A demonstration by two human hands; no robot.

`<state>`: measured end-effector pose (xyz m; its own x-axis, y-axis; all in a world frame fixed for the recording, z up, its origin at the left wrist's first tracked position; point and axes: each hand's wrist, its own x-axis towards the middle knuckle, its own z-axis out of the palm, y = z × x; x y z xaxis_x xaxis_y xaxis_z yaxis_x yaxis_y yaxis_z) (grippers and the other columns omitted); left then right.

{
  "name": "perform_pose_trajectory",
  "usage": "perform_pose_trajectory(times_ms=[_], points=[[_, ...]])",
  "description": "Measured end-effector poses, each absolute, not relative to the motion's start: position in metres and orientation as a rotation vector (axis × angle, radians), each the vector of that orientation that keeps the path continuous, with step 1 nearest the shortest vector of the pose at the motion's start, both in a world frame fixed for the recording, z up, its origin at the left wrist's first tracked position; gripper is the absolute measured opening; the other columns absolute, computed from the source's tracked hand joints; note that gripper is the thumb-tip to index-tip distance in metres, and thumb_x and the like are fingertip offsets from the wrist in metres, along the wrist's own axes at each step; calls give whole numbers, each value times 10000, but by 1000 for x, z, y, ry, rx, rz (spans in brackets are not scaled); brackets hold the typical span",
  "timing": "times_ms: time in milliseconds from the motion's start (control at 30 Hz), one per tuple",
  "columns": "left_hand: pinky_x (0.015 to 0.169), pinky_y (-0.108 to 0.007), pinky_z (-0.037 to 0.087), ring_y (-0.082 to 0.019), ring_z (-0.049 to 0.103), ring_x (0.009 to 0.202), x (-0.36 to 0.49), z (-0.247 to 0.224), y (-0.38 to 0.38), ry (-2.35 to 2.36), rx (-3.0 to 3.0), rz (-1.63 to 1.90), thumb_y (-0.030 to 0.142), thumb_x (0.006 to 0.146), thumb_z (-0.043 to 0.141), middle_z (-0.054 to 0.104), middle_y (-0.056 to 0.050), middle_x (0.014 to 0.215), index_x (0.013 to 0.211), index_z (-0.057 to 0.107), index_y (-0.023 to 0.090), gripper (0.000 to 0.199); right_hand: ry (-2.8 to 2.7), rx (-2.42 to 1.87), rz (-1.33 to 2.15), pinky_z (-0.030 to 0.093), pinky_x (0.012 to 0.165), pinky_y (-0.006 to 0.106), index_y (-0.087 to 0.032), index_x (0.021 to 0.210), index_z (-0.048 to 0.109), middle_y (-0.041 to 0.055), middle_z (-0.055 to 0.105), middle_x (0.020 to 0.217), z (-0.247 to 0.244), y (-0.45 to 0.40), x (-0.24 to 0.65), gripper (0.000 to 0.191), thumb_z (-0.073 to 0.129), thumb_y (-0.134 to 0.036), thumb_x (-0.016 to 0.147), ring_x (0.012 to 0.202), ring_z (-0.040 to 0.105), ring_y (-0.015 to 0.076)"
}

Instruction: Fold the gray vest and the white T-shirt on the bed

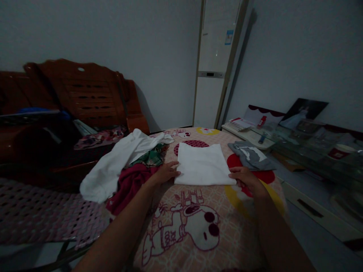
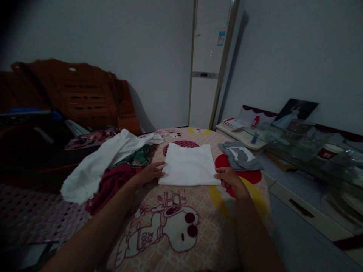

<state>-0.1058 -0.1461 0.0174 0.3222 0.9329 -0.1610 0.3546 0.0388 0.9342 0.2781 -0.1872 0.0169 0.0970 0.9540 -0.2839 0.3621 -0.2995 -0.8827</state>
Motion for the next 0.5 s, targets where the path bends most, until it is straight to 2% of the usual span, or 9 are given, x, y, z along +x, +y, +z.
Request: perform_pose_trajectory(times_ms=[100, 200, 333, 500], points=[[536, -197, 332, -98, 486, 600, -104, 10, -147, 1131, 1483, 758, 314, 671, 748, 515, 57, 680, 1430, 396, 145, 853, -1311, -1539, 1357, 274, 307, 170, -58, 1388, 470, -64, 511, 357, 20, -194, 280, 795, 702, -307, 670, 275, 408, 95], [530, -206, 315, -98, 463, 581, -99, 6, -147, 1132, 1490, 730, 300, 624, 780, 485, 68, 659, 1440, 384, 133, 922, -1352, -1463, 1432, 292, 308, 176, -75, 1438, 411, -75, 519, 372, 21, -198, 281, 899, 736, -294, 629, 277, 423, 102], [534, -210, 320, -100, 454, 579, -93, 6, -148, 1182, 1533, 773, 277, 625, 766, 461, 68, 630, 1373, 478, 105, 820, -1319, -1477, 1340, 273, 306, 169, -96, 1425, 435, -86, 512, 383, 20, -196, 280, 878, 731, -285, 620, 278, 408, 88], [523, -209, 301, -100, 411, 550, -91, 7, -150, 1218, 1734, 836, 289, 719, 674, 427, 69, 599, 1343, 527, 108, 667, -1288, -1446, 1283, 270, 315, 168, -120, 1308, 554, -105, 491, 407, 23, -196, 281, 758, 745, -292, 595, 294, 388, 68]])
